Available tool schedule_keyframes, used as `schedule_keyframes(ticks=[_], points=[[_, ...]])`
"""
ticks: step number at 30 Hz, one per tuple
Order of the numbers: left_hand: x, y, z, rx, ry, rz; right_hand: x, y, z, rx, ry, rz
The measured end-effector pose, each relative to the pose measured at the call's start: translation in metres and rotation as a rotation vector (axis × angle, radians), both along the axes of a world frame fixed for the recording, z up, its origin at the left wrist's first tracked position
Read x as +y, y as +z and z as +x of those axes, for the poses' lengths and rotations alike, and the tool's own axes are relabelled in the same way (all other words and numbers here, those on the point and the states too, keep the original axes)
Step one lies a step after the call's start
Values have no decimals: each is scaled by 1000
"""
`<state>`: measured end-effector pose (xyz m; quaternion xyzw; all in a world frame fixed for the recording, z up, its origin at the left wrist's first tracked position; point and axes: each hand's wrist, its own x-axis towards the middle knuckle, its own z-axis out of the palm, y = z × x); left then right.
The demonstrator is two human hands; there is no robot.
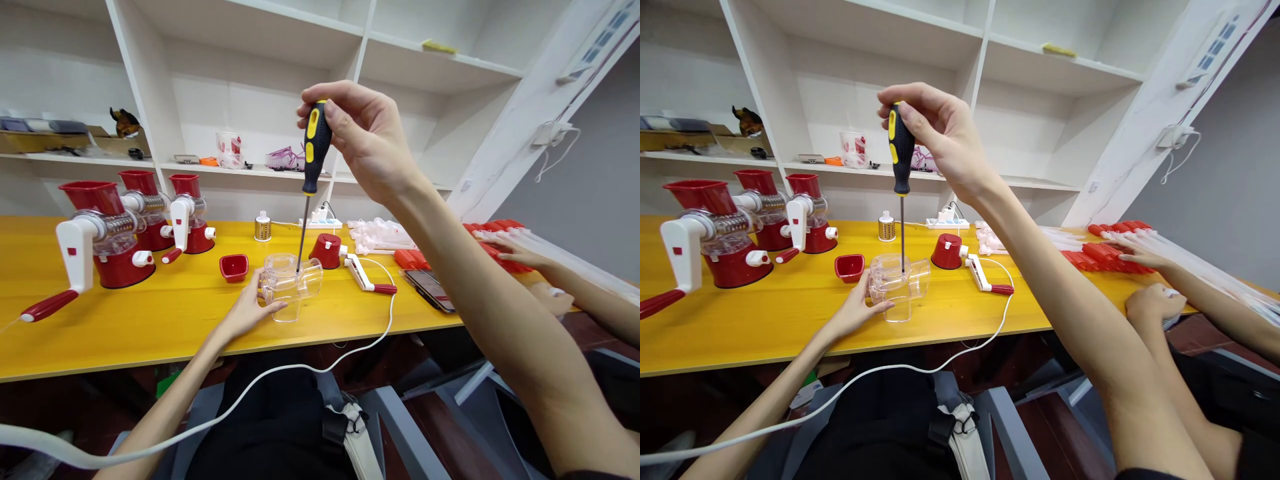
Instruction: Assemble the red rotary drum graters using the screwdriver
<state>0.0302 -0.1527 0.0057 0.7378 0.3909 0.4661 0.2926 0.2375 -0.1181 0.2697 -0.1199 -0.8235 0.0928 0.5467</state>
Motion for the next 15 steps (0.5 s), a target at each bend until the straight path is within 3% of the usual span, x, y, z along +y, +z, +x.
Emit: schedule_keyframes(ticks=[9, 15], points=[[0, 0, 1, 7, 3, -10, 12, -6, -12, 152, 56, 91], [-1, 1, 1, -3, -6, -23, 2, -5, -3, 4, 132, -46]])
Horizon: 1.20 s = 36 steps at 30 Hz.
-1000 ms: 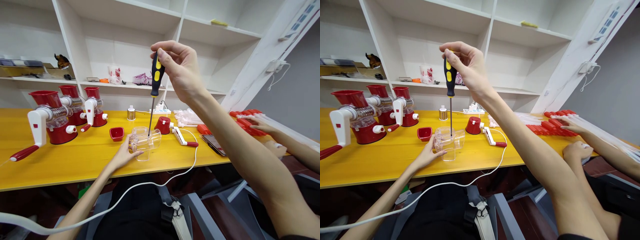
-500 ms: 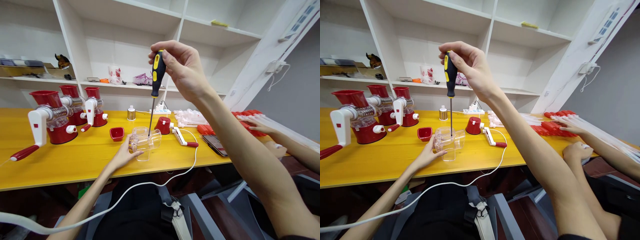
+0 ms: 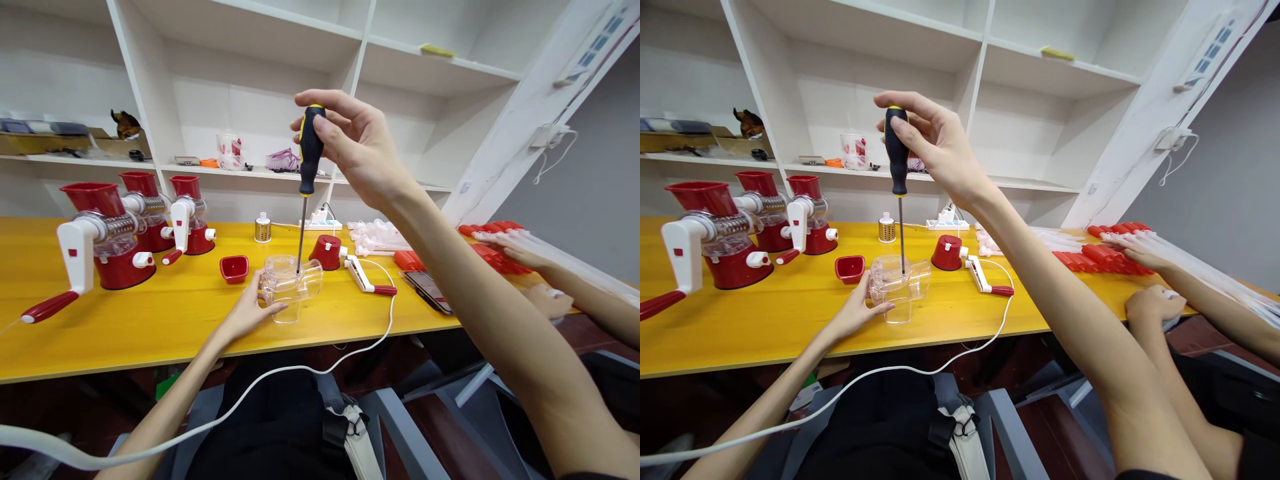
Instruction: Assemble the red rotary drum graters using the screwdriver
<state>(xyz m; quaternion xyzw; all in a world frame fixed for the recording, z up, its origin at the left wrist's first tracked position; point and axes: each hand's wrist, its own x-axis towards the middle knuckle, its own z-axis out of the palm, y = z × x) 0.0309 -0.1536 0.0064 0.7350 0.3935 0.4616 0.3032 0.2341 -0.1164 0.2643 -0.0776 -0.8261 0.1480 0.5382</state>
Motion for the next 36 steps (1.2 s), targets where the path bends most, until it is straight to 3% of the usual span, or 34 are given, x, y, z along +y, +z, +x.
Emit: schedule_keyframes(ticks=[9, 17, 26, 31, 36], points=[[1, -2, -1, 1, 4, 32, -8, -2, -5, 24, -242, 10], [-1, 1, 1, -3, 8, 6, 3, -8, -2, 77, -199, 31], [0, 1, -1, 55, 25, 31, -8, -10, -2, 100, -192, -35], [-5, 11, -2, 99, 146, 265, -11, -11, 2, 85, -120, -48], [-12, 28, -4, 242, 167, 475, -18, -10, 4, 38, -114, -154]])
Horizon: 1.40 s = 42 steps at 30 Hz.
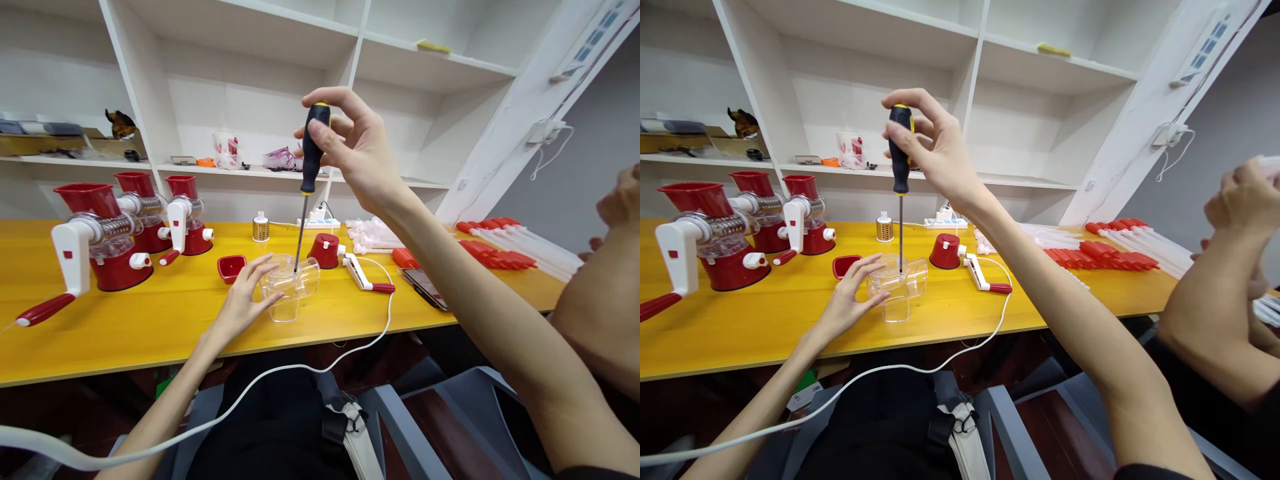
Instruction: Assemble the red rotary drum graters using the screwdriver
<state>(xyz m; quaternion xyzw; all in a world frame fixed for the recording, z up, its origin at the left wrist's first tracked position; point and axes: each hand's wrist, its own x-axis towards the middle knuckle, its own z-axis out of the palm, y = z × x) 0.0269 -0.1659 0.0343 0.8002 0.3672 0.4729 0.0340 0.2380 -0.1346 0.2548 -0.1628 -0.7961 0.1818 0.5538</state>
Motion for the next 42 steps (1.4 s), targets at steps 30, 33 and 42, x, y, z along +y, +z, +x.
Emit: schedule_keyframes(ticks=[30, 33, 42], points=[[-2, 5, 9, -11, 172, 114, -61, -133, 35, 1029, -523, 154], [5, 13, 4, -87, 121, 96, -66, -129, 41, 1023, -500, 155], [20, 22, 26, -135, 2, 111, -63, -127, 48, 1120, -447, 200]])
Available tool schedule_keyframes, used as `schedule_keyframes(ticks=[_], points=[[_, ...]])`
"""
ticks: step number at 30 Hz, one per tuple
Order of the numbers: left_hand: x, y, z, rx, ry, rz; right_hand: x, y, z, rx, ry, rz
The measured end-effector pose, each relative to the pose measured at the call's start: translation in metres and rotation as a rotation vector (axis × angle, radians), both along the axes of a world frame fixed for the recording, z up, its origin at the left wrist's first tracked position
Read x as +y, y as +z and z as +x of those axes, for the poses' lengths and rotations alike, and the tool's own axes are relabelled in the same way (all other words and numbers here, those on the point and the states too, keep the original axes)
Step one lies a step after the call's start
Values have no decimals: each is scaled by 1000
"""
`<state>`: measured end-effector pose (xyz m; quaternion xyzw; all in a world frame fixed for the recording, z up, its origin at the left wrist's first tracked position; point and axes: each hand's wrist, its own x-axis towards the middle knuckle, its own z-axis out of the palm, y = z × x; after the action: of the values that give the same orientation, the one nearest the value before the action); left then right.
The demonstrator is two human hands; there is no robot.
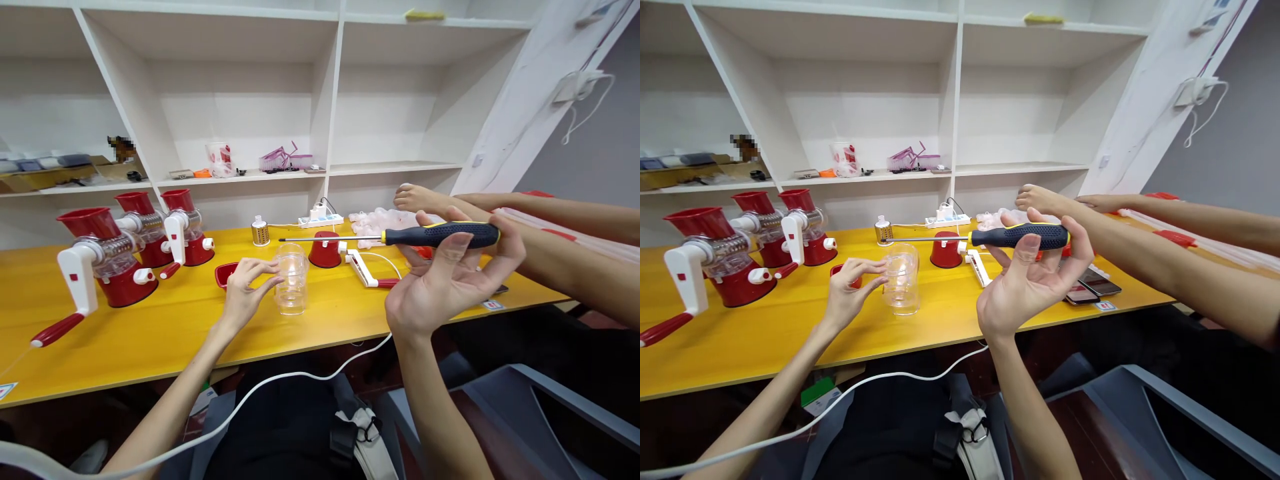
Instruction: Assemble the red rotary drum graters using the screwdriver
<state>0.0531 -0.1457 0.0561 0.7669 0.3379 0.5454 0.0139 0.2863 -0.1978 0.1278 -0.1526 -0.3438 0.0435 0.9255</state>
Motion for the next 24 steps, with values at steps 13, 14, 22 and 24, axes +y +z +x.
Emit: schedule_keyframes(ticks=[13, 14, 22, 24], points=[[17, -40, -107, 114, 441, -358, 5, -5, -3, -128, 91, 50], [22, -46, -115, 132, 437, -408, 5, -7, -5, -170, 114, 38], [49, -43, -113, 344, 376, -430, 7, -23, -17, -387, 243, -77], [42, -39, -110, 373, 404, -417, 4, -24, -20, -411, 223, -63]])
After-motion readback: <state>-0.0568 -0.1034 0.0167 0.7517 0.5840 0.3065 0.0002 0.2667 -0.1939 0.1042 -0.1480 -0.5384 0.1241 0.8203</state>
